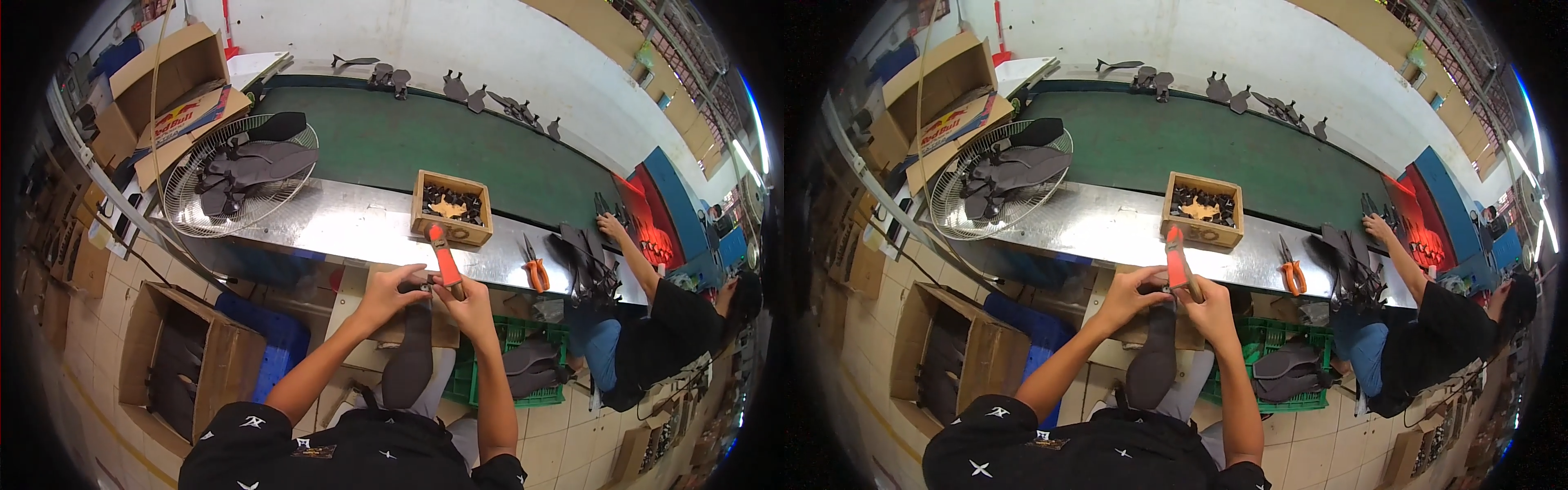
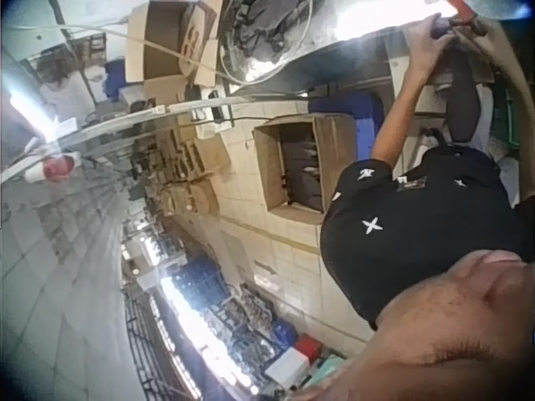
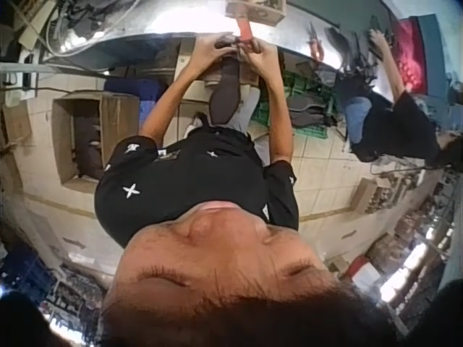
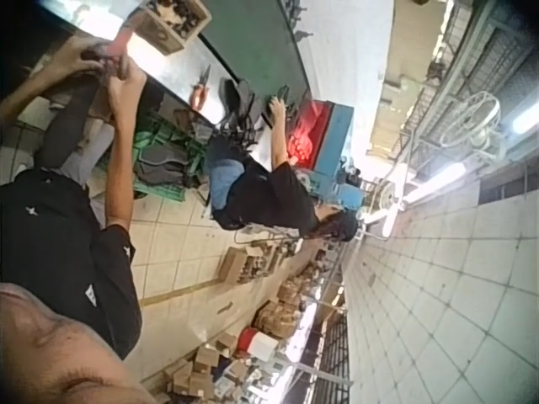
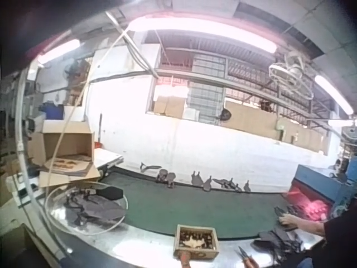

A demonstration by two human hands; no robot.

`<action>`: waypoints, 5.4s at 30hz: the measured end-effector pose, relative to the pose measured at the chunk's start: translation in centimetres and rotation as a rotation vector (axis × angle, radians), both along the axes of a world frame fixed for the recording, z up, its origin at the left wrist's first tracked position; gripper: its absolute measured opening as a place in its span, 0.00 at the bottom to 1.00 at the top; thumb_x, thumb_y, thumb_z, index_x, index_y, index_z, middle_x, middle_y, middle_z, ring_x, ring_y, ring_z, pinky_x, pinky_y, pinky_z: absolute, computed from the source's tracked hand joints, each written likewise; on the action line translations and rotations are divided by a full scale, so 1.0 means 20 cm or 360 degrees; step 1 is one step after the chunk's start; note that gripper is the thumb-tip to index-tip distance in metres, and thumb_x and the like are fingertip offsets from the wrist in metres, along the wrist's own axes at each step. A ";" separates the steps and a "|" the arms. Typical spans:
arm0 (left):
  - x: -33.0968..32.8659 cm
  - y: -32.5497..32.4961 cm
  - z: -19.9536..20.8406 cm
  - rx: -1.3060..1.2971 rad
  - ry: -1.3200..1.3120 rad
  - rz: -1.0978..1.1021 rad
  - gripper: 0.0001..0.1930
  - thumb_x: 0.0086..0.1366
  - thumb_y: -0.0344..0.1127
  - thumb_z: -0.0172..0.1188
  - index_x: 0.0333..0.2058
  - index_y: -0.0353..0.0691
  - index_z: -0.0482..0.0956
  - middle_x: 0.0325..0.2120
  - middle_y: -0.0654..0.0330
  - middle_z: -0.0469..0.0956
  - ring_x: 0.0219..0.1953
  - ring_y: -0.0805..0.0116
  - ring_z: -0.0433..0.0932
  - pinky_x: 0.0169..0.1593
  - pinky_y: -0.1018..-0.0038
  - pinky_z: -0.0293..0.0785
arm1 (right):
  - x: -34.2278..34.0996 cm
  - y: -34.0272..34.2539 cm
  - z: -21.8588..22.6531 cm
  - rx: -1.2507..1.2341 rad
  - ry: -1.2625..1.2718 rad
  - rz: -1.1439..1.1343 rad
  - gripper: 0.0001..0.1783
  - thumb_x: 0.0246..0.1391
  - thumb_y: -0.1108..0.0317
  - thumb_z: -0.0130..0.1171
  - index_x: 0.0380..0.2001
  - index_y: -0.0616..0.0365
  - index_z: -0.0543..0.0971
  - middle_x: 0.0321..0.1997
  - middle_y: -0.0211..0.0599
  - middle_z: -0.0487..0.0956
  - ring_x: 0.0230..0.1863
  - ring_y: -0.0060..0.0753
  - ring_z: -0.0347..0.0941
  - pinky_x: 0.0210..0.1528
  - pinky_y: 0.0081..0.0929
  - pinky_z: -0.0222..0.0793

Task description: Manually attaching soles and trimming components during shoe assembly.

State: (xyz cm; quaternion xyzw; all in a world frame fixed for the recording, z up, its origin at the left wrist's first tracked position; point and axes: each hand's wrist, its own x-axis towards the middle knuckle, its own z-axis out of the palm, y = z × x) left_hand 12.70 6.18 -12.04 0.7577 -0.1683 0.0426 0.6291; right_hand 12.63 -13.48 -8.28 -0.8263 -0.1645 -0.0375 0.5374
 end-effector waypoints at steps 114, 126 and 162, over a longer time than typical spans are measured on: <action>-0.57 -0.59 0.44 -0.0086 0.1084 -0.0931 0.23 0.66 0.36 0.58 0.58 0.33 0.73 0.42 0.52 0.82 0.45 0.60 0.80 0.53 0.70 0.72 | 0.37 -1.16 -0.53 -0.0481 -0.0870 -0.0996 0.12 0.64 0.61 0.53 0.37 0.57 0.78 0.30 0.39 0.74 0.35 0.42 0.70 0.38 0.37 0.68; -0.75 -1.09 0.48 -0.0206 0.1049 -0.1663 0.14 0.70 0.39 0.50 0.41 0.33 0.78 0.39 0.57 0.80 0.45 0.70 0.76 0.51 0.75 0.69 | -1.42 -1.26 0.25 0.0615 0.0176 -0.0279 0.31 0.55 0.84 0.52 0.63 0.62 0.65 0.65 0.42 0.66 0.55 0.31 0.76 0.58 0.27 0.69; -0.85 -1.11 0.44 -0.0296 0.1205 -0.2109 0.12 0.71 0.39 0.50 0.36 0.36 0.73 0.38 0.53 0.79 0.44 0.65 0.76 0.51 0.69 0.70 | -1.75 -1.12 0.72 -0.0966 0.0464 -0.0490 0.13 0.46 0.76 0.55 0.38 0.70 0.75 0.57 0.52 0.70 0.59 0.52 0.67 0.61 0.39 0.65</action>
